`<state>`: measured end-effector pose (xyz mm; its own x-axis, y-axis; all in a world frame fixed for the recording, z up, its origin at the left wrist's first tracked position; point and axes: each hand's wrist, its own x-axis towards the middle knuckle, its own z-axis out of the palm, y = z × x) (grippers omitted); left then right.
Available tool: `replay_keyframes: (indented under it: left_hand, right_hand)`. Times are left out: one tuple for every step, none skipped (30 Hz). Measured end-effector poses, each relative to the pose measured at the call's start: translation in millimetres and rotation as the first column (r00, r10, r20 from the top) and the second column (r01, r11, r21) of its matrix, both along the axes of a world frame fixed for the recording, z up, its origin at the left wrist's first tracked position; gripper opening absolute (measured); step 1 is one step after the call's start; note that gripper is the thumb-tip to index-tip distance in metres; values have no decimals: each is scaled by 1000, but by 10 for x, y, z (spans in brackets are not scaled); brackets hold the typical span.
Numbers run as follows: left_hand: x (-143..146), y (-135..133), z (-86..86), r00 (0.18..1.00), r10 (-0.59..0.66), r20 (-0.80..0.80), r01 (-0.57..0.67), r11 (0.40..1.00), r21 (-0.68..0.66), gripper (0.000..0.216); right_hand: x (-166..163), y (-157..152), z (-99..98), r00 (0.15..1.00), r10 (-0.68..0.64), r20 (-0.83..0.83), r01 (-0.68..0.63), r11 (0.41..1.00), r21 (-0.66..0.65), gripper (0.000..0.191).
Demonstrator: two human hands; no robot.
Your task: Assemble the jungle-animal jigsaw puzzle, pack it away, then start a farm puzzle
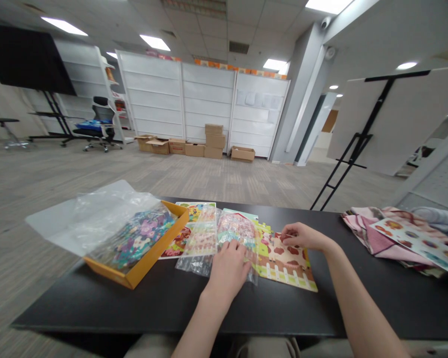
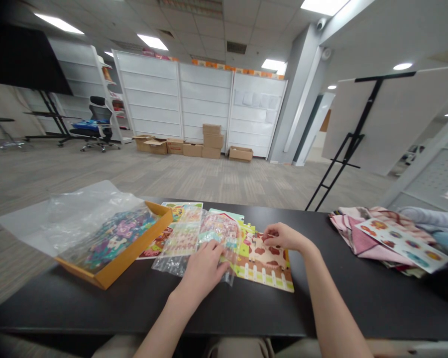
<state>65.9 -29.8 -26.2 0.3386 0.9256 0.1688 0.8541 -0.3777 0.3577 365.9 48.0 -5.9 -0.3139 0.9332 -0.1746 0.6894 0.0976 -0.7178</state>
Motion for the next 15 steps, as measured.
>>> replay_keyframes:
  left_hand:
    - [0, -1, 0, 1000, 0, 3, 0, 1000, 0, 15]
    - [0, -2, 1, 1000, 1, 5, -1, 1000, 0, 15]
    - [0, -2, 3, 1000, 1, 6, -1, 1000, -2, 15]
    - [-1, -1, 5, 1000, 2, 7, -2, 1000, -2, 15]
    - [-1, -1, 7, 1000, 2, 7, -2, 1000, -2, 15]
    - [-1, 0, 9, 1000, 2, 7, -2, 1000, -4, 15]
    - [-1, 0, 10, 1000, 3, 6, -3, 1000, -6, 15]
    - [-1, 0, 11, 1000, 4, 5, -4, 1000, -8, 15]
    - [0, -1, 10, 1000, 7, 6, -7, 1000, -7, 15]
    - [0, -3, 9, 1000, 8, 6, -8, 1000, -4, 15]
    - [1, -4, 7, 1000, 10, 7, -10, 1000, -2, 15]
    - [2, -6, 4, 1000, 11, 8, -11, 1000, 0, 15]
    - [4, -8, 2, 1000, 13, 7, -13, 1000, 2, 15]
    - [5, -10, 0, 1000, 12, 6, -12, 1000, 4, 15]
    - [5, -10, -3, 1000, 12, 4, -12, 1000, 5, 15]
  right_hand:
    - [1, -17, 35, 1000, 6, -22, -6, 1000, -11, 33]
    - [1, -32, 69, 999, 6, -39, -6, 1000, -10, 33]
    - [4, -44, 98, 999, 4, -54, -4, 1000, -4, 33]
    - [10, -51, 119, 997, 3, -71, -3, 1000, -1, 34]
    - [20, -54, 131, 996, 4, -88, -4, 1000, -1, 36]
    - [32, -52, 132, 995, 4, -104, -4, 1000, -5, 37]
    - [47, -46, 124, 993, -1, -119, -1, 1000, -15, 39]
    - [61, -35, 106, 991, -13, -133, 10, 1000, -28, 40]
    - [73, -22, 83, 989, -34, -146, 28, 999, -42, 42]
    - [82, -8, 56, 985, -64, -158, 55, 997, -60, 44]
    - [87, 7, 28, 980, -99, -173, 87, 993, -81, 45]
    - [88, 21, 2, 971, -139, -193, 120, 987, -106, 46]
    - [85, 34, -22, 960, -179, -217, 152, 979, -137, 46]
    - [81, 44, -42, 946, -216, -242, 176, 969, -174, 46]
    - [75, 53, -59, 932, -248, -263, 196, 958, -210, 45]
